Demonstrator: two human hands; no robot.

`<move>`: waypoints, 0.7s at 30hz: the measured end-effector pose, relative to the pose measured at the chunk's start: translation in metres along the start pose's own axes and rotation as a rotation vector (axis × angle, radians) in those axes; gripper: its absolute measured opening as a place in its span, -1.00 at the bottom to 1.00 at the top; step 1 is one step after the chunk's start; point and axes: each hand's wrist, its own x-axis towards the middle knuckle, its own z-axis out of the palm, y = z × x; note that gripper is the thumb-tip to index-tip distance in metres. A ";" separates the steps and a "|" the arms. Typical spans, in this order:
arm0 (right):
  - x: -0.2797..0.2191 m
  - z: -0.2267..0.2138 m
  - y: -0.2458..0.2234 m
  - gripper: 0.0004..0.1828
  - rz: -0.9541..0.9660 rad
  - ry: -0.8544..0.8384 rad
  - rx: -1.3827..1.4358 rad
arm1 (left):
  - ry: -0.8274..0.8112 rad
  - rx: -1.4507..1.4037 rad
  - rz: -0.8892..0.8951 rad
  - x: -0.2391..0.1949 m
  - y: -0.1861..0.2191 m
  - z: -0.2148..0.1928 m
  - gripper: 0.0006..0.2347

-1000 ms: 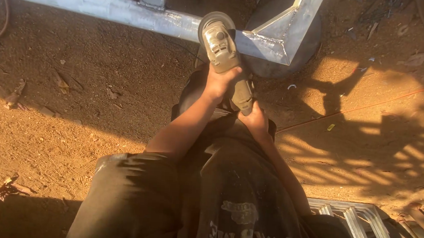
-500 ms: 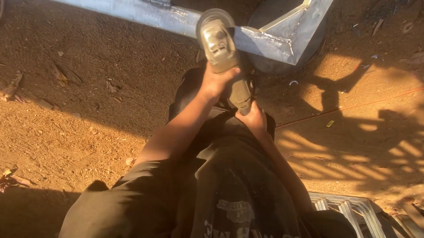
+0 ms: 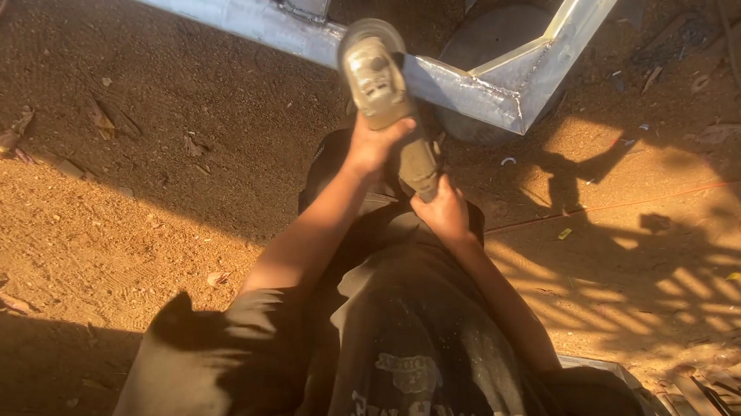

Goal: Grinding weld joints on a metal frame using a handheld angle grinder.

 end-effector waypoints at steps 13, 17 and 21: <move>-0.040 -0.042 0.090 -0.44 0.274 0.011 0.007 | -0.157 0.066 -0.139 -0.030 -0.090 0.086 -0.43; -0.054 -0.078 0.109 0.04 0.384 -0.244 0.165 | -0.266 0.165 -0.207 -0.020 -0.151 0.114 -0.65; -0.022 -0.007 0.197 -0.02 0.296 -0.258 0.110 | -0.249 0.127 -0.173 -0.026 -0.152 0.104 -0.47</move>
